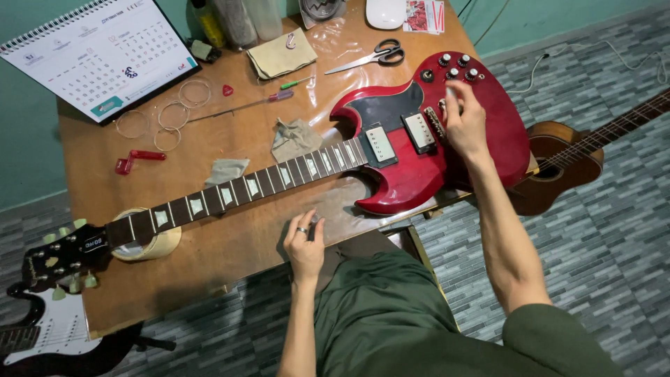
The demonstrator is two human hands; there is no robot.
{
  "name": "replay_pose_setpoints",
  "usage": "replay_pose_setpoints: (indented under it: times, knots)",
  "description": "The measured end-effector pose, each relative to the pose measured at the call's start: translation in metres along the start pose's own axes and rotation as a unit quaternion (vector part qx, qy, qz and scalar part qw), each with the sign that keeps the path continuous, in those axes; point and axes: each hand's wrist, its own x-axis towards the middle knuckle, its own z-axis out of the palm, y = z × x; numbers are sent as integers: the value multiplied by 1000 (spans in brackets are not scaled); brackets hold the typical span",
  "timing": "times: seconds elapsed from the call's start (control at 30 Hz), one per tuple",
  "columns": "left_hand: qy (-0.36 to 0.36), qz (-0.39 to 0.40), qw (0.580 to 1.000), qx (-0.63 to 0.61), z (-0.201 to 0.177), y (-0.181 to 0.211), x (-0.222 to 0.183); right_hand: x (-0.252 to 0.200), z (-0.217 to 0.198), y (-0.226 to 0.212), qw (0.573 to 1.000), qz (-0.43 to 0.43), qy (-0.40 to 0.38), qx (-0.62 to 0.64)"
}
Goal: Cleaning the body and hardware of an electric guitar using a cloth and spray cleaner.
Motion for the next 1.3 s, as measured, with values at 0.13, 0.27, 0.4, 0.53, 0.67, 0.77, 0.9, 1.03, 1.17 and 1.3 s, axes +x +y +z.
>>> replay_pose_setpoints:
  times: [0.13,0.27,0.4,0.53,0.67,0.77,0.9,1.03,1.17,1.3]
  knots:
    - [13,-5,1000,3,2,0,-3,-74,5,-12,998,-14,-14,67]
    - [6,29,1000,3,0,8,2,-140,14,-37,997,-6,-77,-26]
    - [5,49,999,-3,2,3,1,-134,42,-65,996,-51,-43,-53]
    - [20,50,998,12,1,5,0,-110,90,-86,998,-8,-58,-37]
    - [26,32,999,-13,-7,12,2,-112,124,-120,994,-37,-98,-38]
    - [34,23,999,-31,-17,16,-3,-119,142,-128,990,-59,-106,-71]
    - [58,23,998,-5,-24,14,-24,-133,170,-154,984,-90,-117,-97]
    - [101,18,995,-3,-34,8,-46,-156,219,-182,976,-120,-151,-101]
    - [95,67,993,-4,-43,2,-64,-174,260,-220,964,-152,-188,-109]
    - [-80,-158,950,-256,-8,-37,-102,-190,286,-269,955,-160,-237,-83]
